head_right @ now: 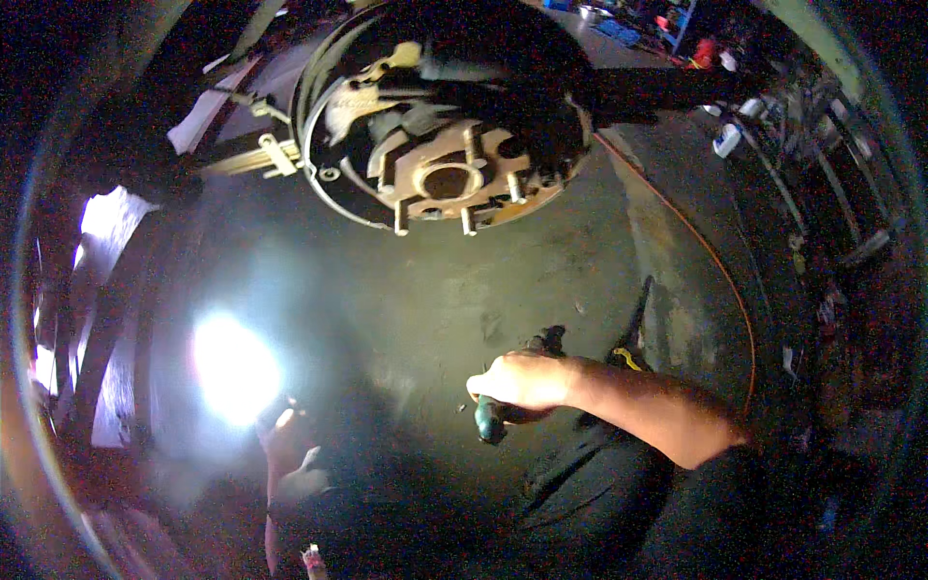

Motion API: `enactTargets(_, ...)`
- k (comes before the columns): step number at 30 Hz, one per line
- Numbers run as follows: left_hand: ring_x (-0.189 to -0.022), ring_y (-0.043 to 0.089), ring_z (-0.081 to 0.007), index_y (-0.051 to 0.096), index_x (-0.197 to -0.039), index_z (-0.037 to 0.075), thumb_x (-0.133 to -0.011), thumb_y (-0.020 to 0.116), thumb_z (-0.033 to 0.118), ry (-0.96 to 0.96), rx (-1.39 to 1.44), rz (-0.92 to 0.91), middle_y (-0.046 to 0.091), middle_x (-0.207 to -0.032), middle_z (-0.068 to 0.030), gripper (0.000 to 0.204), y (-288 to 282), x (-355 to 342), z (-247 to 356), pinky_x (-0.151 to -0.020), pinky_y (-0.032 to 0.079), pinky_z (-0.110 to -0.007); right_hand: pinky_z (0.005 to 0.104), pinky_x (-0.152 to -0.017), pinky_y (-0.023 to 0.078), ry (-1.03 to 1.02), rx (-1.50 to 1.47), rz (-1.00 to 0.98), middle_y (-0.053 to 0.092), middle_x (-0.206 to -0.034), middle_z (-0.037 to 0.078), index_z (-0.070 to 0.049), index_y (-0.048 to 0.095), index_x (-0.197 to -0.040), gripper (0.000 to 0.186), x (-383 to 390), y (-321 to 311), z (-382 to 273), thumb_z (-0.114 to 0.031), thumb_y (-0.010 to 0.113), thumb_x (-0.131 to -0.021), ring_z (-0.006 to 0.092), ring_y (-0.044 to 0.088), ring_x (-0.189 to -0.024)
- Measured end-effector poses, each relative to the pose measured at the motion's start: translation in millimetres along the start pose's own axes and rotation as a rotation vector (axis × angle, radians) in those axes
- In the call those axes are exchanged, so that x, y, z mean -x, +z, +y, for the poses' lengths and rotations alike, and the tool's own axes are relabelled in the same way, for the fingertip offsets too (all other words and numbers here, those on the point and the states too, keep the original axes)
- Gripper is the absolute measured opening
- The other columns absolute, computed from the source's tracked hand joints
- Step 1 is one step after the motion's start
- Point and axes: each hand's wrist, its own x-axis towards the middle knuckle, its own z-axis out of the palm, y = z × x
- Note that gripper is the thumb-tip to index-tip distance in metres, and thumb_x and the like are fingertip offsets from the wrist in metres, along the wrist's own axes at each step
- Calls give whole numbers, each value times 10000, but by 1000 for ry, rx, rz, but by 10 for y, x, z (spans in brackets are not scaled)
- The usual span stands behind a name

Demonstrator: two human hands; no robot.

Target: The person uses a screwdriver and flashlight to adjust the brake shoes inside a drum brake assembly. They then pick up a brake drum, align it with the hub, and tap it into place with a hammer.

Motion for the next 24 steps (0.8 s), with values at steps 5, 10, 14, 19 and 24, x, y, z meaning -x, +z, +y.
enactTargets(5,-961,640,-281,553,-1193,54,-743,713,28,237,-165,-44,633,-1010,-111,478,-22,-213,906,-862,524,-428,501,-674,513,-4,134,-26,683,-760,167,-94,605,-1036,301,-119,-78,-46,-308,711,-851,386,681,-750)
enactTargets(10,-986,640,-296,551,-1246,55,-734,705,14,753,-587,-59,645,-1049,-119,536,-27,-257,2506,-896,522,-445,507,-705,524,24,187,-44,691,-816,196,-74,610,-1073,326,-176,-237,-304,-271,697,-829,414,685,-802)
enactTargets(14,-1005,640,-309,549,-1288,57,-726,698,3,1315,-986,52,654,-1080,-125,584,306,-189,3832,-923,521,-459,523,-726,523,-47,179,-19,695,-848,201,-53,624,-1026,306,-278,-168,-287,-282,686,-833,413,688,-845)
enactTargets(19,-1156,610,-347,363,-1516,108,-762,731,31,1701,-981,198,608,-1285,-198,842,880,-82,4936,-1013,497,-435,532,-743,525,-44,244,-41,702,-888,197,-58,632,-1032,330,-222,-154,-270,-296,699,-814,421,682,-888)
enactTargets(24,-1131,612,-385,382,-1493,104,-771,736,80,1654,-955,76,618,-1238,-234,804,1342,-171,5318,-970,501,-469,539,-747,529,-57,266,-62,706,-915,193,-73,632,-1051,335,-211,-98,-149,-304,687,-815,421,680,-913)
